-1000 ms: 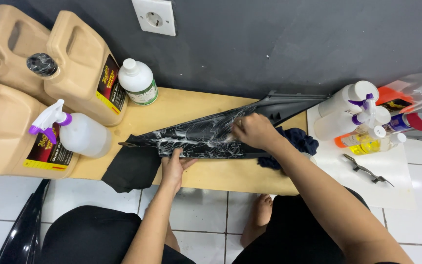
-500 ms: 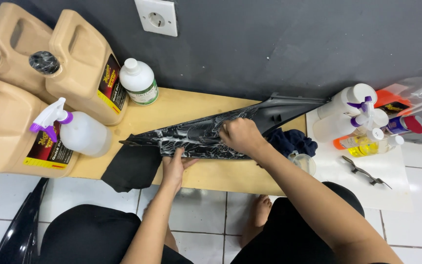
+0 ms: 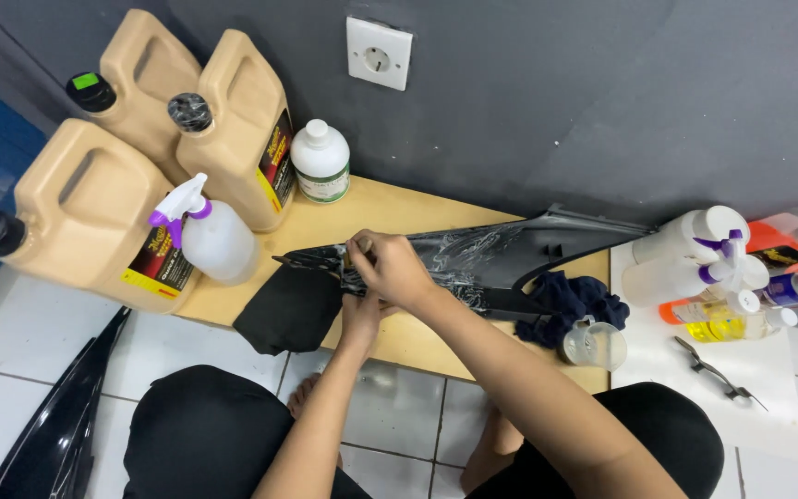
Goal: The person scrubs a black plastic car part with a brush and white cleaning paste on a wooden bench. The part is held steady with one hand while the other hand applies the paste and scrubs the surface. The part remains on the bench during the process.
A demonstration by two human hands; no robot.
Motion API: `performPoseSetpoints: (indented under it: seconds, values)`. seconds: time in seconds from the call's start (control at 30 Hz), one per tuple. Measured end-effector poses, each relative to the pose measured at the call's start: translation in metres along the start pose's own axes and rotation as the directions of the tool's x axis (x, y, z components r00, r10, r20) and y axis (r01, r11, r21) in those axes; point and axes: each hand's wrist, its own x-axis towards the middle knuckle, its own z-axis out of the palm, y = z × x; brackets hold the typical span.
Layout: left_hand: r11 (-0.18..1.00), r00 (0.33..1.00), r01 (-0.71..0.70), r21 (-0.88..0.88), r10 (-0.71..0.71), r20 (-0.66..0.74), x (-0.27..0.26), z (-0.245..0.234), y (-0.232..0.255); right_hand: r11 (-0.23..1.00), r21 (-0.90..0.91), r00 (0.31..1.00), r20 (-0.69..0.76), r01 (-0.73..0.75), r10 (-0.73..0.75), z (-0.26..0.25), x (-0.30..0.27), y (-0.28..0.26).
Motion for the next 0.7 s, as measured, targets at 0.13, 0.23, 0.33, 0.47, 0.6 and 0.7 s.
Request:
performPoseSetpoints:
  seconds: [0.13, 0.23, 0.33, 0.47, 0.6, 0.7]
  values:
    - [0.996, 0.999, -0.01, -0.09, 0.006, -0.041, -0.025, 0.011, 0.047, 0.999, 0.046, 0.995, -0.105, 0.006, -0.001, -0.006, 0.007, 0.009]
    - [0.985, 0.995, 0.009, -0.173, -0.026, -0.096, -0.022, 0.014, 0.042, 0.97, 0.206, 0.967, -0.191, -0.127, 0.167, -0.014, 0.007, 0.005]
    - [0.982, 0.995, 0.005, -0.187, -0.024, -0.096, -0.032, 0.02, 0.052, 0.93, 0.346, 0.972, -0.145, -0.127, 0.187, -0.013, 0.008, -0.012]
    - [0.998, 0.999, 0.029, -0.063, -0.031, -0.019, -0.052, 0.023, 0.079, 0.951, 0.286, 0.991, -0.038, -0.113, 0.129, -0.008, 0.011, -0.015]
    - [1.0, 0.999, 0.025, 0.014, -0.026, 0.023, -0.023, 0.001, 0.03, 0.969, 0.228, 0.995, -0.01, -0.093, 0.098, -0.009, 0.011, -0.044]
    - [1.0, 1.0, -0.02, -0.014, 0.019, -0.008, -0.05, 0.019, 0.069, 0.875, 0.447, 0.982, 0.062, -0.187, 0.178, -0.002, 0.016, -0.047]
